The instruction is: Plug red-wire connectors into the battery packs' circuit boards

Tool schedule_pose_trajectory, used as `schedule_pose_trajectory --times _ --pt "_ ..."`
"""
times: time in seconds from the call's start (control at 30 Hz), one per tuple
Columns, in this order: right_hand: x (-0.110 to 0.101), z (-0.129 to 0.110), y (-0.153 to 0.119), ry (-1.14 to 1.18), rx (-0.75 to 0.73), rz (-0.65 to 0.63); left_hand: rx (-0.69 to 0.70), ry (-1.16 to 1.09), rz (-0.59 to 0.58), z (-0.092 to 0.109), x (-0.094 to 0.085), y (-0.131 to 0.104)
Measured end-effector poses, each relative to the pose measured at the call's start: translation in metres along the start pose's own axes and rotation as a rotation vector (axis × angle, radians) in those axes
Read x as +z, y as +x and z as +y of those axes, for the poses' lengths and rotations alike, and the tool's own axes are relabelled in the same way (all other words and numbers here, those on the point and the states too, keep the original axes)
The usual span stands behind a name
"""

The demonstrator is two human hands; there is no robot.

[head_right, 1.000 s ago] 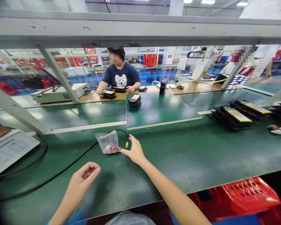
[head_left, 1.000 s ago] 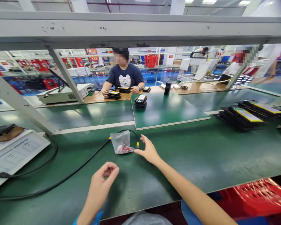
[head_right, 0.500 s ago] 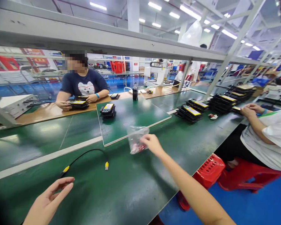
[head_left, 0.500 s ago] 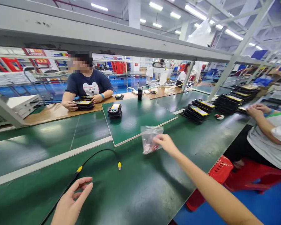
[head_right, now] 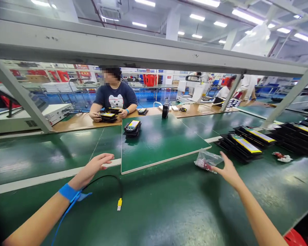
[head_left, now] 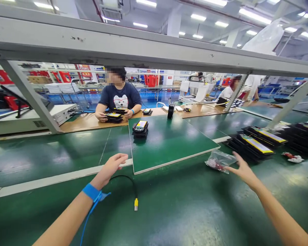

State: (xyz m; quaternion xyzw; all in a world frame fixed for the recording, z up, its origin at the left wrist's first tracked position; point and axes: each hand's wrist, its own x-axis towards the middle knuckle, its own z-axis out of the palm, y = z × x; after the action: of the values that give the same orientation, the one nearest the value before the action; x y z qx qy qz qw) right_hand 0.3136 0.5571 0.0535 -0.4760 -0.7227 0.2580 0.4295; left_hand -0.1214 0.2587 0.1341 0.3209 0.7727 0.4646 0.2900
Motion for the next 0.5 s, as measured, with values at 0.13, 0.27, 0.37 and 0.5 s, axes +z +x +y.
schedule_pose_trajectory --times 0.13,0.27,0.37,0.5 --pt "0.032 -0.080 -0.029 0.016 -0.221 0.281 -0.064 -0.036 0.010 0.008 0.004 0.057" --pt "0.146 -0.164 -0.017 0.364 0.049 -0.420 -0.109 -0.020 0.060 0.014 0.004 0.120" --pt "0.249 -0.196 0.027 0.394 0.173 -0.580 -0.136 -0.019 0.107 0.014 0.001 0.167" --pt "0.349 -0.211 0.089 0.416 0.176 -0.634 -0.129 -0.056 0.140 0.010 0.001 0.223"
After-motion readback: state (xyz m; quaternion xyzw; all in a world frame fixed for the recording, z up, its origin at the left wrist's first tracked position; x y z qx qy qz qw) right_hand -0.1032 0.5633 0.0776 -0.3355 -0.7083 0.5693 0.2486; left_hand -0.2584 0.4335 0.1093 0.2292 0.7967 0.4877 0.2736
